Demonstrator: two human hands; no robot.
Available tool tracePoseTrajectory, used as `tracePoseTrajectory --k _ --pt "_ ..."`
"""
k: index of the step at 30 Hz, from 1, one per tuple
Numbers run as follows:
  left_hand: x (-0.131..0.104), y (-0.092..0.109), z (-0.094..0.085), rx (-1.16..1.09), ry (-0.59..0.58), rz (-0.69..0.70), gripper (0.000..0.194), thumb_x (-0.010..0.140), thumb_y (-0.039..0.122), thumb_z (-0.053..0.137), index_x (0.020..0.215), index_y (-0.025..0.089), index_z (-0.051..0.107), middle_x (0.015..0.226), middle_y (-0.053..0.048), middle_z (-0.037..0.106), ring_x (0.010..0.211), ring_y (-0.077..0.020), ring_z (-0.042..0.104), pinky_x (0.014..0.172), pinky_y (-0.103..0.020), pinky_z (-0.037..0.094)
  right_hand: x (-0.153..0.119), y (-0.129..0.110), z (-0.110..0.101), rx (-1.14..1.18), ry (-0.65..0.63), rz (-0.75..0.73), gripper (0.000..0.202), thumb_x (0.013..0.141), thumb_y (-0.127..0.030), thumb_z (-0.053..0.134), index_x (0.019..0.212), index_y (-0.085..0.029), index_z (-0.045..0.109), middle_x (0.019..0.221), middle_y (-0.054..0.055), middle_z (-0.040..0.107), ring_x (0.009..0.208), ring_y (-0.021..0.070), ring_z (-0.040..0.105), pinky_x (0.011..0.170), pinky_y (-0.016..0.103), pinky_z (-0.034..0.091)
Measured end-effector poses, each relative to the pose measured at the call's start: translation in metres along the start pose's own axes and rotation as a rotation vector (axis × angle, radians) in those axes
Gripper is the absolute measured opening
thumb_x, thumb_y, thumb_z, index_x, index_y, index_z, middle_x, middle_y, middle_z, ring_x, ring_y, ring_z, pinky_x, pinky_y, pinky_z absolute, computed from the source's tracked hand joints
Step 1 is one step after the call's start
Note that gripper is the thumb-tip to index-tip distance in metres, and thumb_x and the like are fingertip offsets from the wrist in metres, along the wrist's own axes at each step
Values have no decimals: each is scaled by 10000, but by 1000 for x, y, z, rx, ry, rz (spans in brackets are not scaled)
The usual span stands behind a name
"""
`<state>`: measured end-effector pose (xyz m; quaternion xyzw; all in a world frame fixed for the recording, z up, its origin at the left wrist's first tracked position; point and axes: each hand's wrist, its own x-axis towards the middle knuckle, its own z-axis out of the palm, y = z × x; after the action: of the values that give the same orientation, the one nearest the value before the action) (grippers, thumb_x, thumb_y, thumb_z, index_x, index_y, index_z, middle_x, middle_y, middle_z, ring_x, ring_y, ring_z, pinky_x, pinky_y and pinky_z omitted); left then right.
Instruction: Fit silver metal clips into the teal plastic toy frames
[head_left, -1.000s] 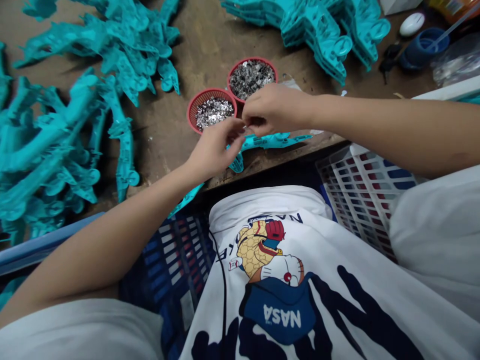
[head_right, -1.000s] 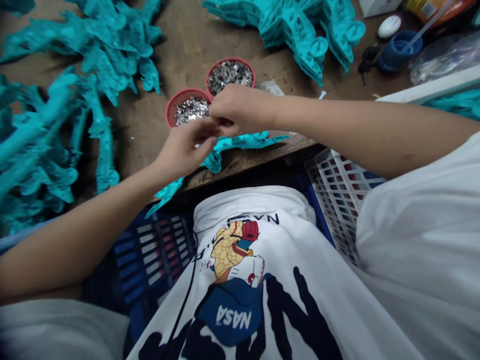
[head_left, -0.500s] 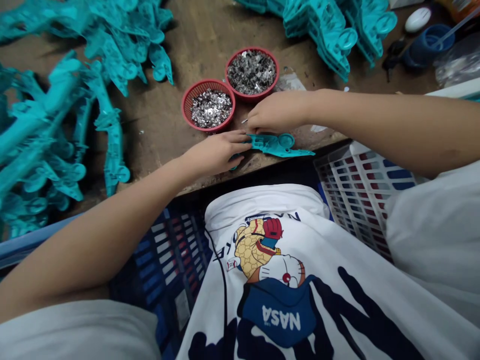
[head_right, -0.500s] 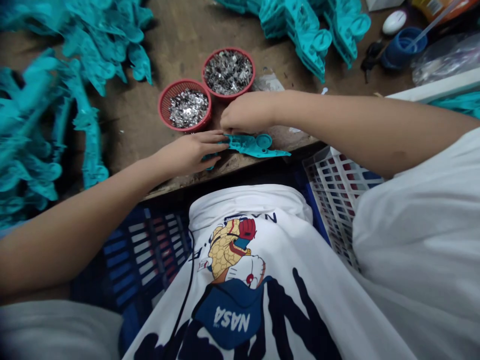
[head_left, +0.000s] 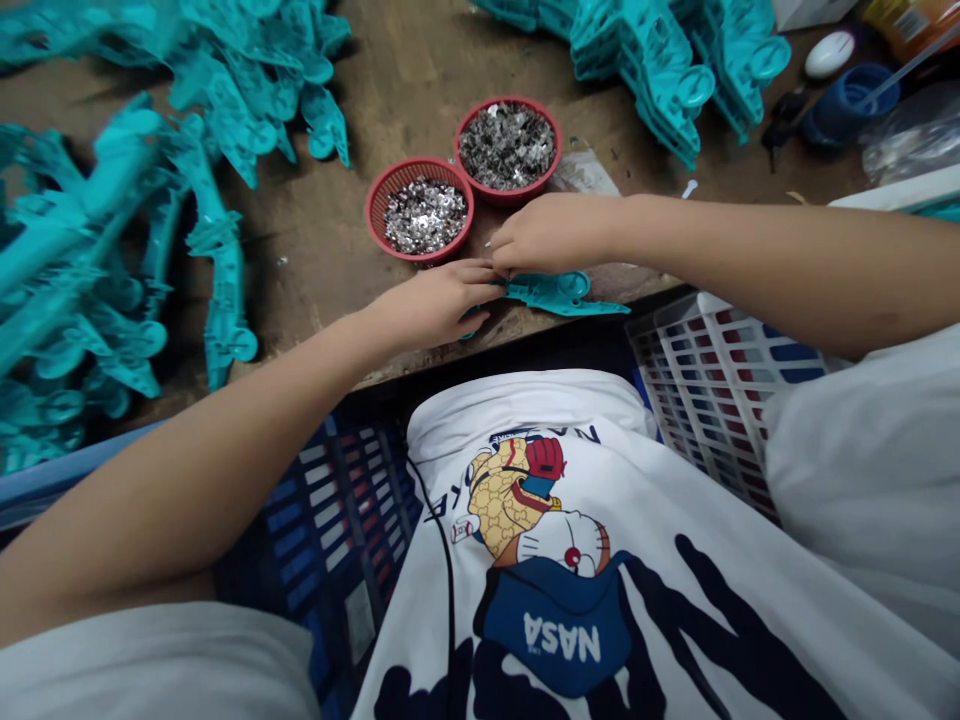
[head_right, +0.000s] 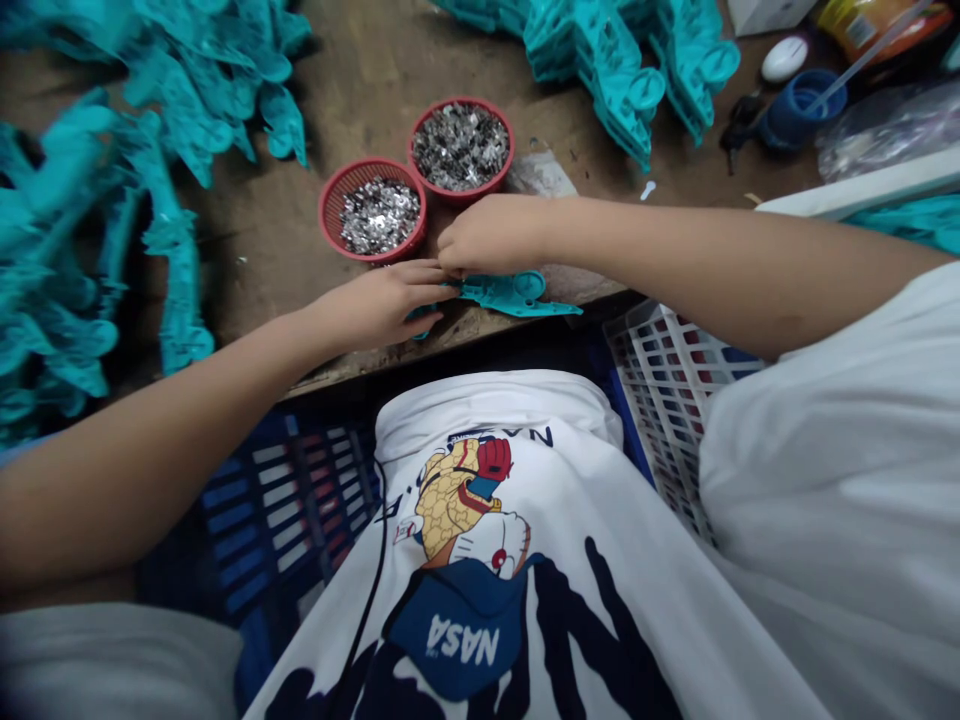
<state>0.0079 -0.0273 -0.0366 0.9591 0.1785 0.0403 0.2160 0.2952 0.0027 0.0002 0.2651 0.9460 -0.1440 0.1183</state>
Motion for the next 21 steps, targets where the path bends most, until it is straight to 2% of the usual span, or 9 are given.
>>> tracePoseTrajectory --k 5,9,15,21 --pt "-2 -1 0 20 -7 1 467 1221 254 667 1637 118 829 1747 -261 817 1675 -399 776 1481 -596 617 -4 4 0 -164 55 -124 362 1379 -284 565 1480 -101 861 1510 145 862 1325 315 854 1055 423 598" --pt "-1 0 -2 16 -19 4 421 1216 233 664 1561 114 874 1691 -272 841 1658 -419 781 1472 -621 625 -4 -1 0 -203 3 -84 388 1410 -297 529 1484 -91 848 1487 148 867 1281 305 853 999 420 583" --pt "-1 0 -1 30 -2 30 478 1213 222 667 1652 137 835 1715 -256 829 1653 -403 776 1470 -614 626 -2 0 7 -193 67 -105 345 1385 -269 533 1398 -87 826 1400 126 892 1180 245 856 950 375 585" --pt "-1 0 -1 55 -24 22 495 1213 219 650 1667 112 815 1717 -278 816 1667 -415 764 1475 -624 616 -3 -6 3 -252 -3 -19 301 1372 -244 545 1427 -118 812 1396 119 898 1183 247 867 897 388 555"
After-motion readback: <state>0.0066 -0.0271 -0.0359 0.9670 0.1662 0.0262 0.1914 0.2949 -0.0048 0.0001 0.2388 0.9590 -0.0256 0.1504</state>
